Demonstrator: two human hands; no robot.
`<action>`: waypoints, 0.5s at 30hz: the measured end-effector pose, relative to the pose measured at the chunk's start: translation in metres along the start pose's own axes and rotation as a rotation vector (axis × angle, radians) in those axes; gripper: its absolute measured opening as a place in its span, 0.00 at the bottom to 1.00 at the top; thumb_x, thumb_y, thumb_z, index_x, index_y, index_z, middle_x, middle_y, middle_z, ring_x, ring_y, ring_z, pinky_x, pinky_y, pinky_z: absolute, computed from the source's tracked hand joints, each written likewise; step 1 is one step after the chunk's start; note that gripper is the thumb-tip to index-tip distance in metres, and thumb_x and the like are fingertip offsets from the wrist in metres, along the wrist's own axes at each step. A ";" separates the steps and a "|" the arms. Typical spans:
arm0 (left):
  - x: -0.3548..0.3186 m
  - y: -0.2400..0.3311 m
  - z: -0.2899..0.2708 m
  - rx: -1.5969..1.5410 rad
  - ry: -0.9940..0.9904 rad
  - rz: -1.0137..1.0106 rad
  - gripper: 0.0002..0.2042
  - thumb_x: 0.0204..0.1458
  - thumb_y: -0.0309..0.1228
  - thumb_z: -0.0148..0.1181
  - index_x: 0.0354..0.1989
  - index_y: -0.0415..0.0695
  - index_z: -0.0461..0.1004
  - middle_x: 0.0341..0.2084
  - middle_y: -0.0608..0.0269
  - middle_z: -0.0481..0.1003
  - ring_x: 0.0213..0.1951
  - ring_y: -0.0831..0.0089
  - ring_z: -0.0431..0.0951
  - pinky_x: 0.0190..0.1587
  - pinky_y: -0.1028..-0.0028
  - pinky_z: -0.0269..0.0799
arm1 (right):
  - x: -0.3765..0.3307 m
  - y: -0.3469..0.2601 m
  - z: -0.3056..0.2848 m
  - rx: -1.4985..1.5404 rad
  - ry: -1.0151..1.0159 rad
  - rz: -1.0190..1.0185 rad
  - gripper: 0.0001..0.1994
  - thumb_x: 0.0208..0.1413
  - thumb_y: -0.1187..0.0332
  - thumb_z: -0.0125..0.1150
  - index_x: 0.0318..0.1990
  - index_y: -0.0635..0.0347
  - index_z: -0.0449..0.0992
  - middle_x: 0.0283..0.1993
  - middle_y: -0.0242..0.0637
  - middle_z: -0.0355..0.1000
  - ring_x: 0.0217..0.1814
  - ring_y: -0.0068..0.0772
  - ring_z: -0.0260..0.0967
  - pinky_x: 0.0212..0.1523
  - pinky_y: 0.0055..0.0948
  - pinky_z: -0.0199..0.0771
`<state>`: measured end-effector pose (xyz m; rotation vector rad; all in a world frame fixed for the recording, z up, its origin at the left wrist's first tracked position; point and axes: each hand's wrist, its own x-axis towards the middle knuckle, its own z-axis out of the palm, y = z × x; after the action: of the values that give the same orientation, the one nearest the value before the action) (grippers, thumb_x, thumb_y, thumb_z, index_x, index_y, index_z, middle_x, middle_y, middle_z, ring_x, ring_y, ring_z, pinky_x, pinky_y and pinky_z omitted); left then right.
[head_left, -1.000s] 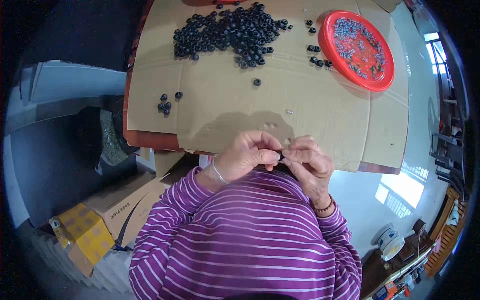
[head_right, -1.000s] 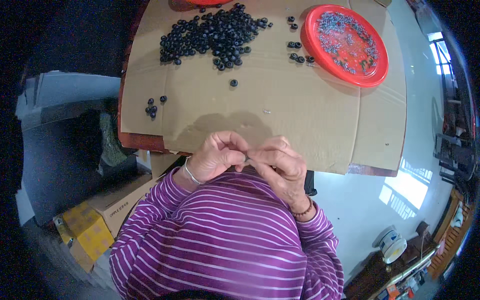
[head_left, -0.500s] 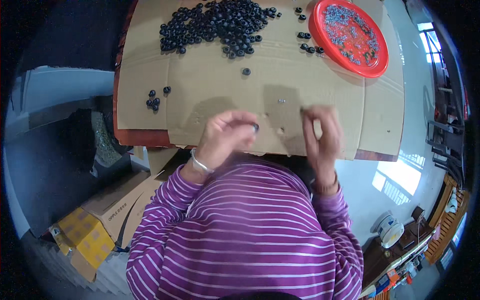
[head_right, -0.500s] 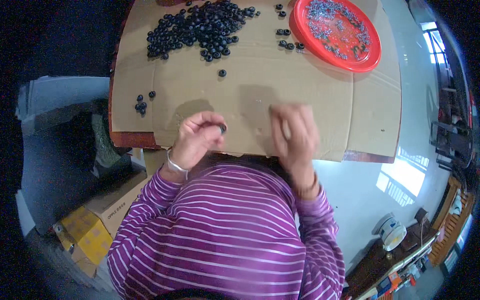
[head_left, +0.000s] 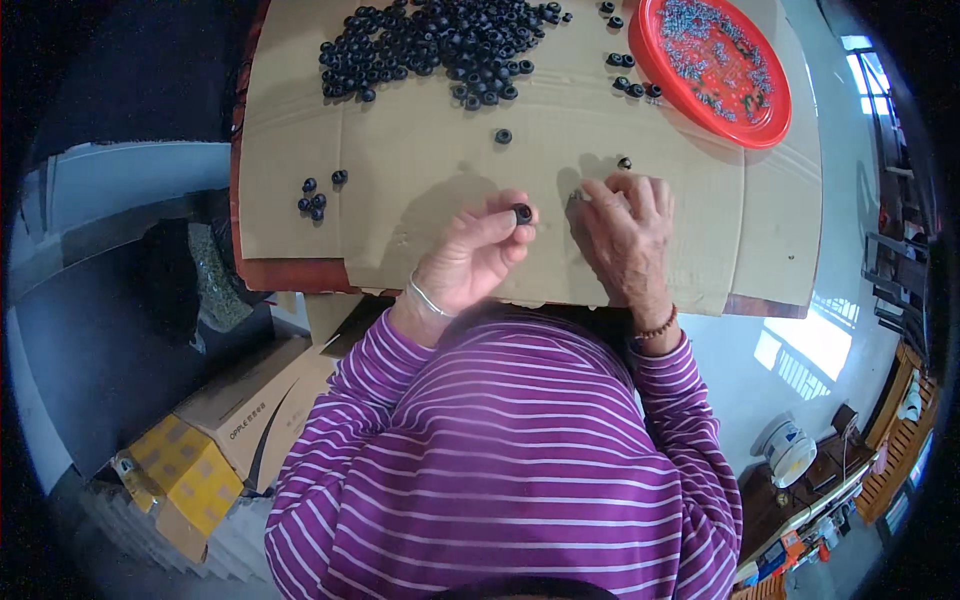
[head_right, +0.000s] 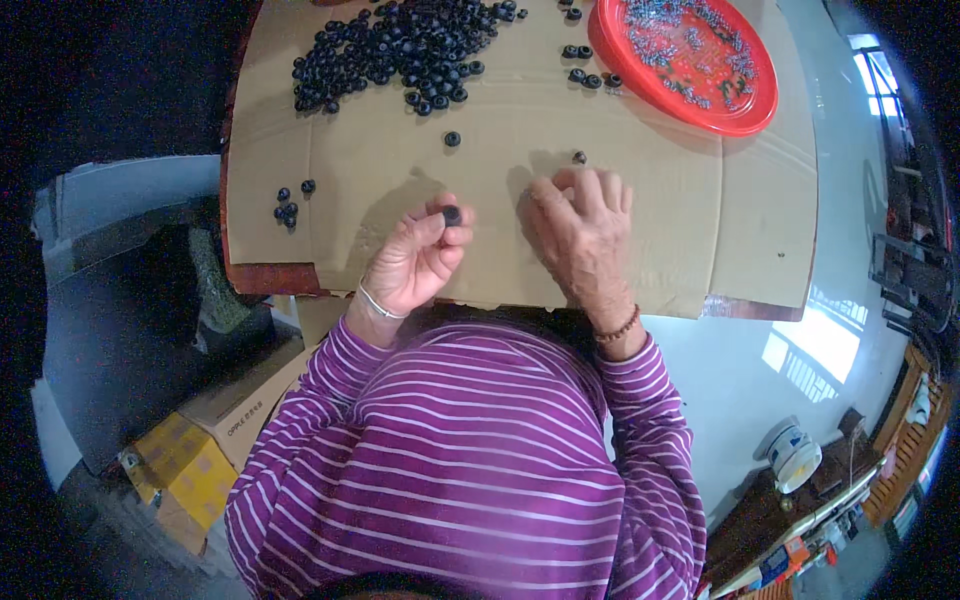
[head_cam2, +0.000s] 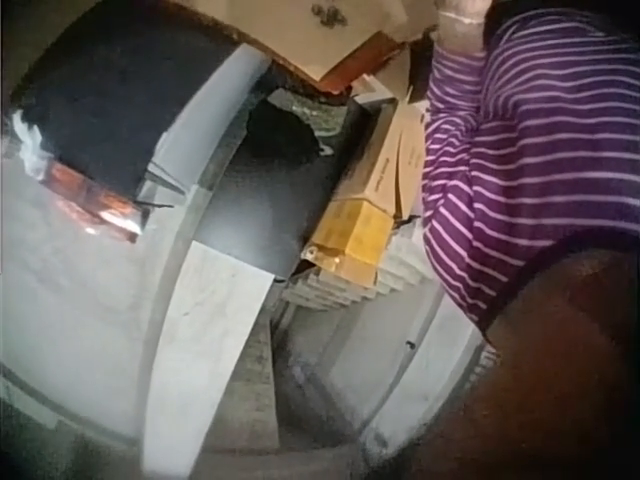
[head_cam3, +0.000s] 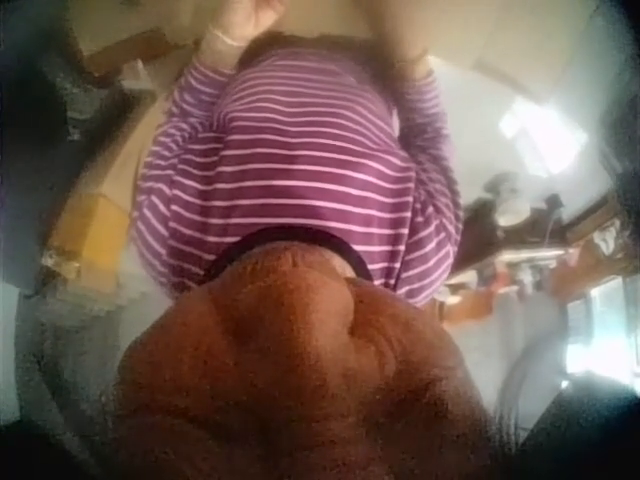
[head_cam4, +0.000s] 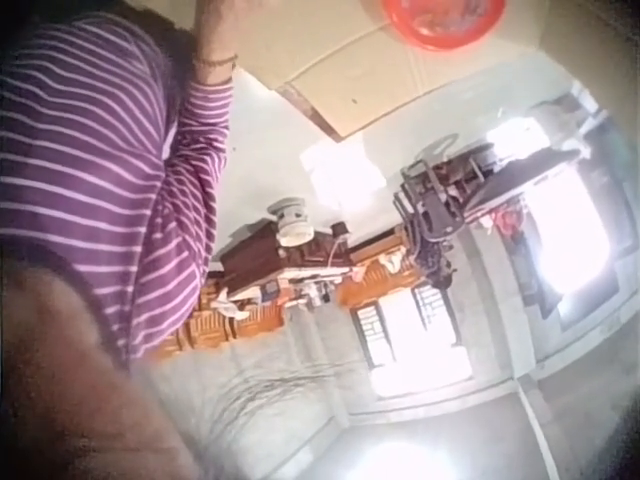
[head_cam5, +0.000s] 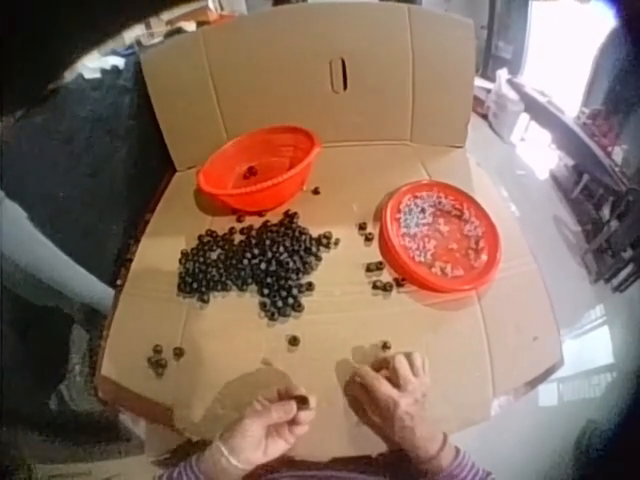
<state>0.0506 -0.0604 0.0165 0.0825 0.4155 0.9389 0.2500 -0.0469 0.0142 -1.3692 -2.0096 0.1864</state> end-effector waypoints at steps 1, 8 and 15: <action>-0.002 0.001 -0.001 -0.001 0.005 -0.003 0.09 0.51 0.22 0.54 0.42 0.40 0.71 0.34 0.60 0.72 0.34 0.78 0.73 0.33 0.83 0.70 | -0.002 -0.002 0.004 -0.045 -0.029 -0.008 0.12 0.37 0.77 0.62 0.34 0.58 0.74 0.35 0.37 0.66 0.37 0.38 0.61 0.36 0.34 0.64; -0.018 0.004 -0.001 0.103 0.002 0.033 0.10 0.51 0.22 0.54 0.42 0.40 0.71 0.34 0.60 0.72 0.33 0.78 0.72 0.33 0.81 0.69 | -0.009 -0.014 0.005 0.196 0.009 0.000 0.09 0.38 0.79 0.61 0.31 0.63 0.73 0.33 0.37 0.69 0.37 0.38 0.65 0.37 0.34 0.65; -0.029 -0.002 0.018 0.444 0.063 0.132 0.09 0.51 0.23 0.55 0.41 0.38 0.73 0.30 0.59 0.74 0.30 0.75 0.73 0.33 0.77 0.70 | 0.002 -0.060 -0.041 0.755 -0.095 0.086 0.06 0.39 0.82 0.62 0.27 0.68 0.72 0.26 0.41 0.72 0.29 0.34 0.69 0.32 0.28 0.67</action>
<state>0.0441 -0.0827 0.0417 0.4904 0.6781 0.9675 0.2289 -0.0814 0.0742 -0.9571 -1.6758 0.9545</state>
